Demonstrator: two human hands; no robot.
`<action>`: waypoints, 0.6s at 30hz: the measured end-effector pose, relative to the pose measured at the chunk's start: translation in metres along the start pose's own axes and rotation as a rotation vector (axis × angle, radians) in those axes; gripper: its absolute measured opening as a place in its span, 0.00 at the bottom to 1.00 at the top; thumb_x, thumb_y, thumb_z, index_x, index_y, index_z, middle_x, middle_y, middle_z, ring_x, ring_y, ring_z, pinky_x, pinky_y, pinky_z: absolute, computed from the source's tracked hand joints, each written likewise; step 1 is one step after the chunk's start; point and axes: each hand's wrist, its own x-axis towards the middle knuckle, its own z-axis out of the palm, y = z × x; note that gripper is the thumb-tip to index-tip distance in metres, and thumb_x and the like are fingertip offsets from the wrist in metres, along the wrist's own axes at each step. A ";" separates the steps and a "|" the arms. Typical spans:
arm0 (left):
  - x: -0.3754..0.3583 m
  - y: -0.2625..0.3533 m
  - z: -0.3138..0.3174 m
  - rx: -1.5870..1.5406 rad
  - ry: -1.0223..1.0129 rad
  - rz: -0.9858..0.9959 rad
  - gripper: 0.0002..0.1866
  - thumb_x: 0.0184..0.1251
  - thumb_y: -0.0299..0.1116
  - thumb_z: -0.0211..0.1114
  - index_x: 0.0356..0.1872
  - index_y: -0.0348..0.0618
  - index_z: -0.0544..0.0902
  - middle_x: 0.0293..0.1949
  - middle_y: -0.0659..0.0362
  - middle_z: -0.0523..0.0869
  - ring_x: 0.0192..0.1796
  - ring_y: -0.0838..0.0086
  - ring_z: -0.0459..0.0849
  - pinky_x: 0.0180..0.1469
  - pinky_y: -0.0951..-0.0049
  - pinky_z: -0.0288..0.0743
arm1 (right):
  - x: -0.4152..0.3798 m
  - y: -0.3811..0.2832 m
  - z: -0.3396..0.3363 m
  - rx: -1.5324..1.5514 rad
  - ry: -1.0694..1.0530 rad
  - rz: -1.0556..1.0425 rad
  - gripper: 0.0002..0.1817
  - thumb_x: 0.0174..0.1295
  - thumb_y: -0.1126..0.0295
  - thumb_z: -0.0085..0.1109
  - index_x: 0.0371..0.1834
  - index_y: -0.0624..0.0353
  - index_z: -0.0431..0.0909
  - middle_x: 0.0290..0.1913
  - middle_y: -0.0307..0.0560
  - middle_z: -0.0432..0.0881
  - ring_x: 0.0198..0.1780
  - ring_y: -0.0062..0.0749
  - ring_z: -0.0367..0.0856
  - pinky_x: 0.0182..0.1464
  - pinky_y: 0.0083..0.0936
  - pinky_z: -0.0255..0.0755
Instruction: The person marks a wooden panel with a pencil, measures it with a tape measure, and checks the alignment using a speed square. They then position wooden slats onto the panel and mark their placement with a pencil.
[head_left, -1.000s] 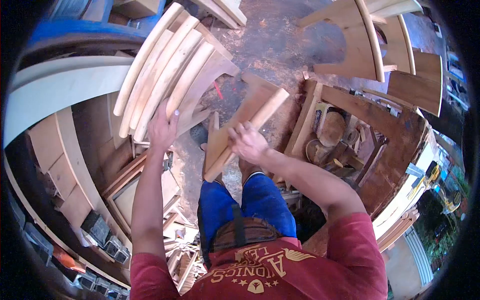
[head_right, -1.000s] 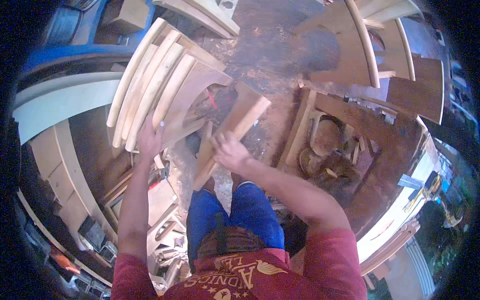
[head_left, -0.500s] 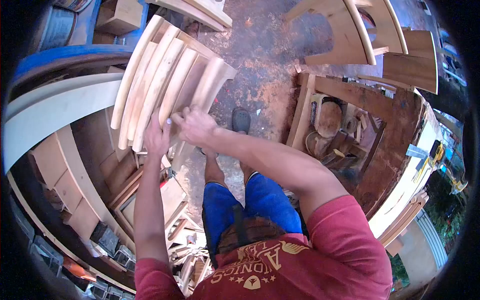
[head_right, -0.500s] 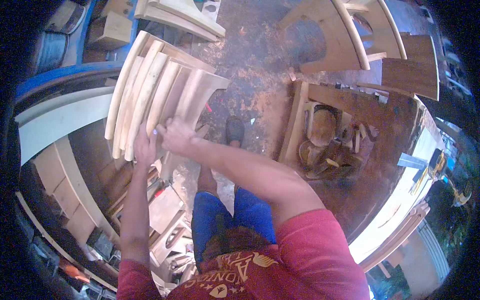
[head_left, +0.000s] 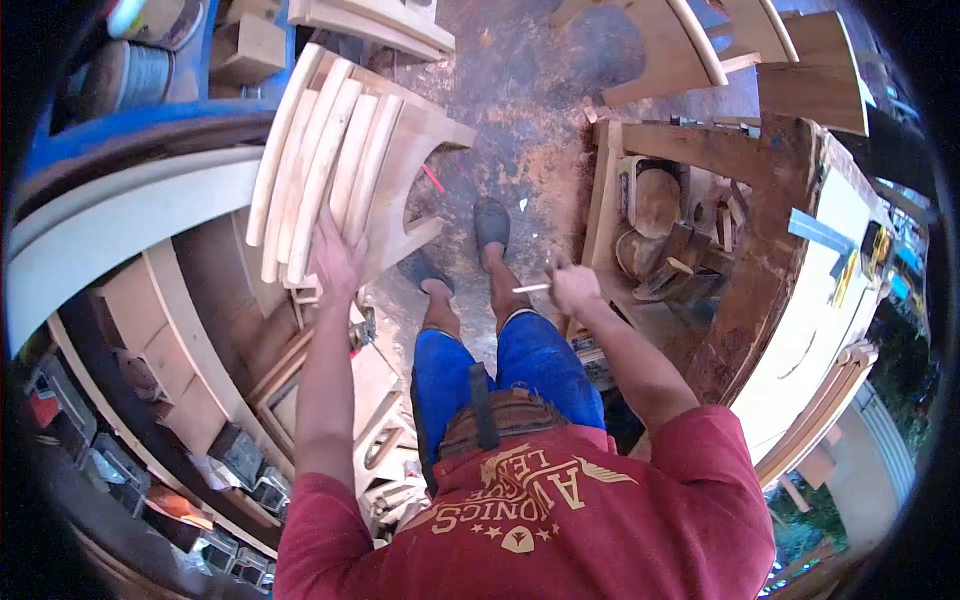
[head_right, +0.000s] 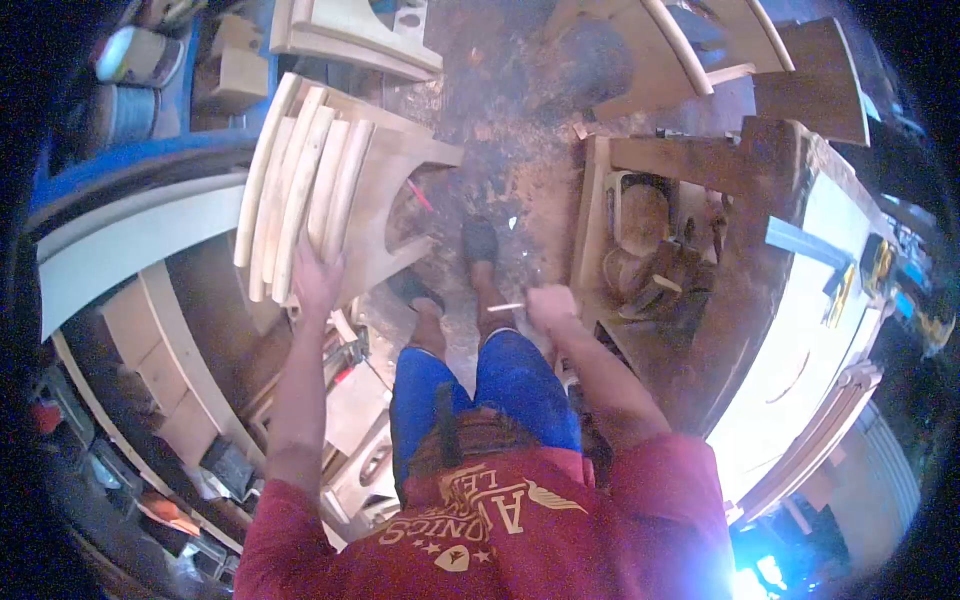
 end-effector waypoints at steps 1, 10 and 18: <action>0.002 -0.001 0.002 -0.002 0.008 -0.015 0.53 0.50 0.41 0.80 0.76 0.36 0.59 0.60 0.36 0.75 0.64 0.41 0.74 0.69 0.49 0.69 | -0.005 0.014 0.014 0.022 -0.022 0.043 0.17 0.64 0.63 0.58 0.54 0.50 0.84 0.51 0.57 0.84 0.49 0.53 0.88 0.52 0.48 0.82; 0.016 0.018 -0.015 -0.029 -0.024 -0.051 0.48 0.49 0.37 0.79 0.73 0.37 0.66 0.65 0.36 0.73 0.69 0.40 0.70 0.71 0.48 0.66 | -0.082 0.008 0.029 0.378 0.291 0.321 0.17 0.61 0.61 0.63 0.51 0.52 0.85 0.48 0.58 0.86 0.49 0.56 0.87 0.54 0.48 0.81; -0.027 -0.019 -0.047 0.061 0.042 0.099 0.37 0.58 0.35 0.71 0.70 0.38 0.71 0.60 0.38 0.74 0.65 0.42 0.69 0.71 0.47 0.61 | -0.119 -0.044 0.065 0.491 0.334 0.460 0.20 0.59 0.57 0.65 0.52 0.54 0.86 0.44 0.62 0.87 0.47 0.59 0.87 0.53 0.51 0.82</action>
